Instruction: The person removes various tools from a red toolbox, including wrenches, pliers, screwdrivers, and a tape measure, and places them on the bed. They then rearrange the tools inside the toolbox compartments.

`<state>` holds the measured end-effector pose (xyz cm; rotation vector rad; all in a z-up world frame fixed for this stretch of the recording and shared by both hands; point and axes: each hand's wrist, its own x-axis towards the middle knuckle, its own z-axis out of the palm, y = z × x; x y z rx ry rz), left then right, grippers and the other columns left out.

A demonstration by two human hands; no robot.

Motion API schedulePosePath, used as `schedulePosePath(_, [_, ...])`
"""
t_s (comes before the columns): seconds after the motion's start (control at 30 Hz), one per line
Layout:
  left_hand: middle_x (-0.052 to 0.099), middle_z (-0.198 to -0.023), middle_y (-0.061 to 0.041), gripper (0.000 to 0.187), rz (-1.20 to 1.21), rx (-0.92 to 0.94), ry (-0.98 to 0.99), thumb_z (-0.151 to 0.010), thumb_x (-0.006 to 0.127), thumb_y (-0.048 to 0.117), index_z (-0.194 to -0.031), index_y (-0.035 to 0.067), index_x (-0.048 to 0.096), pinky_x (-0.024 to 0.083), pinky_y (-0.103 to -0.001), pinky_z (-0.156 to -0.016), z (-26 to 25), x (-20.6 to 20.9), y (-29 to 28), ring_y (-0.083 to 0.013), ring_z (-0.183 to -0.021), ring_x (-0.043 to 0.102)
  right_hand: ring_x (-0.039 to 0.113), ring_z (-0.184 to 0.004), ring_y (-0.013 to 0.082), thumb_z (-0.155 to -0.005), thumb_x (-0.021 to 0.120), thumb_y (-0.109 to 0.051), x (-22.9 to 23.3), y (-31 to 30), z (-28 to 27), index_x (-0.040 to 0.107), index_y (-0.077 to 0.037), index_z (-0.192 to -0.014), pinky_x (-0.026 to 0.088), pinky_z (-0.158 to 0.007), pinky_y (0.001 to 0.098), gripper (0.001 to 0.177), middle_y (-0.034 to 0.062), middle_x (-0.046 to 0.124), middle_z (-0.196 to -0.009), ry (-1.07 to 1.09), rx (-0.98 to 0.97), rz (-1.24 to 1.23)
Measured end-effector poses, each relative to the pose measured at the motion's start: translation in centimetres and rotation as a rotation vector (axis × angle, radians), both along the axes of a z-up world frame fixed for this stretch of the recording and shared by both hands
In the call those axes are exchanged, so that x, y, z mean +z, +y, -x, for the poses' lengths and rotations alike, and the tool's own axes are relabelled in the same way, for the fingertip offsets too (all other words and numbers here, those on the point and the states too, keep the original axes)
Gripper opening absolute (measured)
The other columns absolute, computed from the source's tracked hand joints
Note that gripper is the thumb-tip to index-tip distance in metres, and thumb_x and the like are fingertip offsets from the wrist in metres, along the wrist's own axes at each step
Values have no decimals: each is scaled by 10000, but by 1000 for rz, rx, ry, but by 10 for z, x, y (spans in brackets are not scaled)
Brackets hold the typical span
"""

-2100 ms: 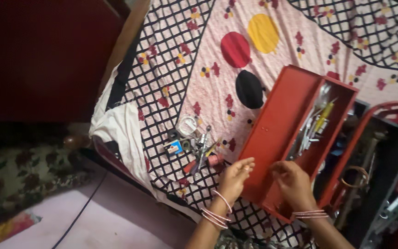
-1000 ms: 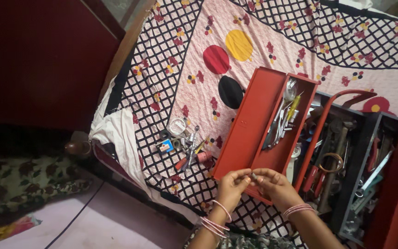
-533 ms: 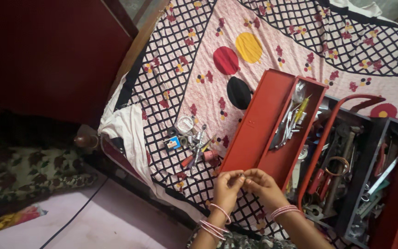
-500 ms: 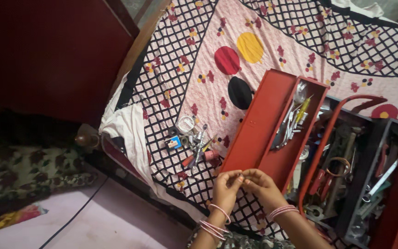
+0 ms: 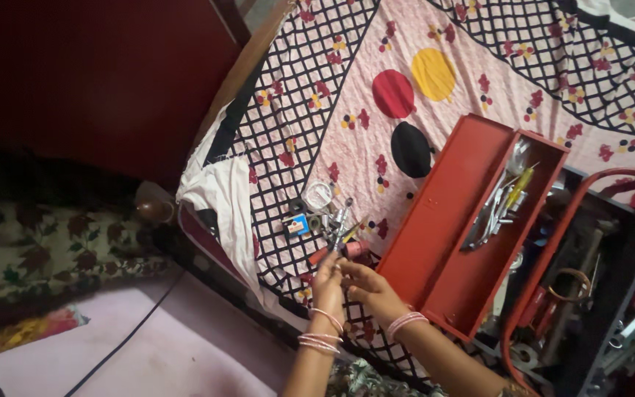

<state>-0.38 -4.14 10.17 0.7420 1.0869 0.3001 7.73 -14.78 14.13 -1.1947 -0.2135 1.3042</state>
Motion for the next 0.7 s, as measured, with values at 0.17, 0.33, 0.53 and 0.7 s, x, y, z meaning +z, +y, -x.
schedulePosePath(0.17, [577, -1441, -9, 574, -74, 72, -23, -1002, 482, -4, -1555, 10, 327, 456, -268, -1001, -1, -21, 35, -142, -1227, 577, 520, -1373, 171, -904, 546, 60, -12, 17, 8, 501, -88, -1463, 424, -1126, 349, 581, 41, 560, -1479, -22, 61, 71])
schedulePosePath(0.33, [622, -1376, -101, 547, 10, 87, 25, -1029, 480, 58, -1563, 26, 366, 467, -259, -947, 2, -25, 45, -148, -1144, 583, 574, -1311, 198, -937, 582, 19, -27, 6, 13, 537, -62, -1424, 462, -1108, 352, 496, 71, 619, -1423, -128, 139, 112])
schedulePosePath(0.53, [510, -1516, -81, 533, 79, 11, 69, -1007, 499, 26, -1536, 30, 437, 447, -308, -1038, 6, -14, 22, -179, -1242, 519, 616, -1232, 188, -931, 587, -4, -20, -28, 9, 607, -57, -1364, 495, -1071, 346, 436, 73, 679, -1311, -125, 143, 223])
schedulePosePath(0.7, [472, -1576, -138, 538, 95, -107, -31, -977, 491, -12, -1509, 29, 428, 437, -357, -1138, -12, 9, -9, -238, -1419, 505, 644, -1163, 188, -935, 585, -2, -1, -49, -15, 632, -49, -1311, 527, -1012, 343, 382, 70, 711, -1242, -153, 48, 209])
